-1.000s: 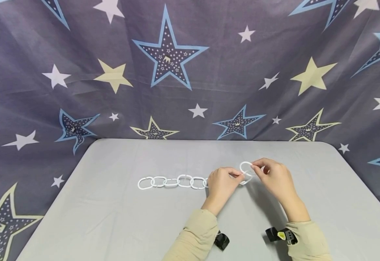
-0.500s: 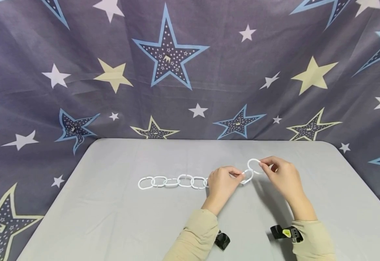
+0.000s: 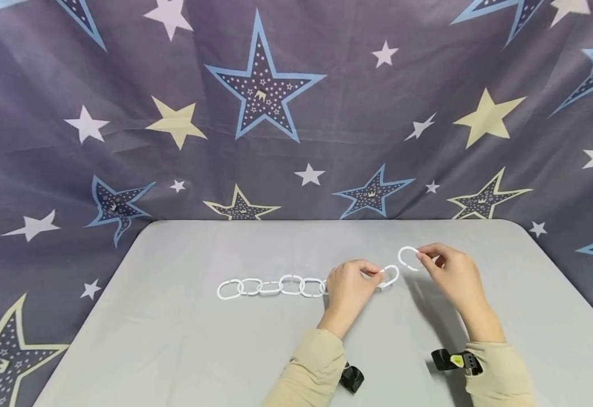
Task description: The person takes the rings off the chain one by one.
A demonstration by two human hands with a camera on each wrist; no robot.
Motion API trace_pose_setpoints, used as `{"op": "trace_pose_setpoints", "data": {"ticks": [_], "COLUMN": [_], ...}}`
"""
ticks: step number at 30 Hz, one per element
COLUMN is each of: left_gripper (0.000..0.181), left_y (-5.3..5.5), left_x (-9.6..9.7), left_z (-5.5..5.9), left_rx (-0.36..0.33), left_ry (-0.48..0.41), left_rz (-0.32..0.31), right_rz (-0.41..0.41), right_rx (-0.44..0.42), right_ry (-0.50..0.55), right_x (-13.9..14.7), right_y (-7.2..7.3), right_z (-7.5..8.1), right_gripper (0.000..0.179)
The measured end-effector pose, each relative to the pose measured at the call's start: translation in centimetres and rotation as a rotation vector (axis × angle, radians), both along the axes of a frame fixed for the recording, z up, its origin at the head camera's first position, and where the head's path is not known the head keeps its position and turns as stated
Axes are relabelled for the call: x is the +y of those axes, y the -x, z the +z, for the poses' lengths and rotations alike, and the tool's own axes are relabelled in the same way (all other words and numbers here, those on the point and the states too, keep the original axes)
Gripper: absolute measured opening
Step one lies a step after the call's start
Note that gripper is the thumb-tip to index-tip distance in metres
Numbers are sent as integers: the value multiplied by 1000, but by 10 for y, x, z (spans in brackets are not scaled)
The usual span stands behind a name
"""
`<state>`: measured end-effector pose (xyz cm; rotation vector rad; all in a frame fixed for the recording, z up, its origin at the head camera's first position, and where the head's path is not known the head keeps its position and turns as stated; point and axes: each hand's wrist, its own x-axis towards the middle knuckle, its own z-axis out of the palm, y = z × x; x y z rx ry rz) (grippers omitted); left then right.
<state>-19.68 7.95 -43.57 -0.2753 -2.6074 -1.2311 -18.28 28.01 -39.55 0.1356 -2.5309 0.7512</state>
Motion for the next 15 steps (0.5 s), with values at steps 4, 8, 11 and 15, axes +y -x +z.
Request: {"op": "trace_pose_setpoints", "data": {"ticks": [4, 8, 11, 15], "left_gripper": [6, 6, 6, 6], "left_y": [-1, -1, -2, -1], "left_x": [0, -1, 0, -1], "left_z": [0, -1, -1, -1], "left_rx": [3, -3, -5, 2], "left_ry": [-12, -14, -4, 2], "left_rz": [4, 5, 6, 12], "right_rz": [0, 23, 27, 39], "right_rx": [1, -12, -34, -51], "right_ry": [-33, -82, -104, -120], "right_x": [2, 5, 9, 13], "right_y": [5, 14, 21, 31], "right_z": [-1, -2, -3, -4], "right_gripper": [12, 10, 9, 9]}}
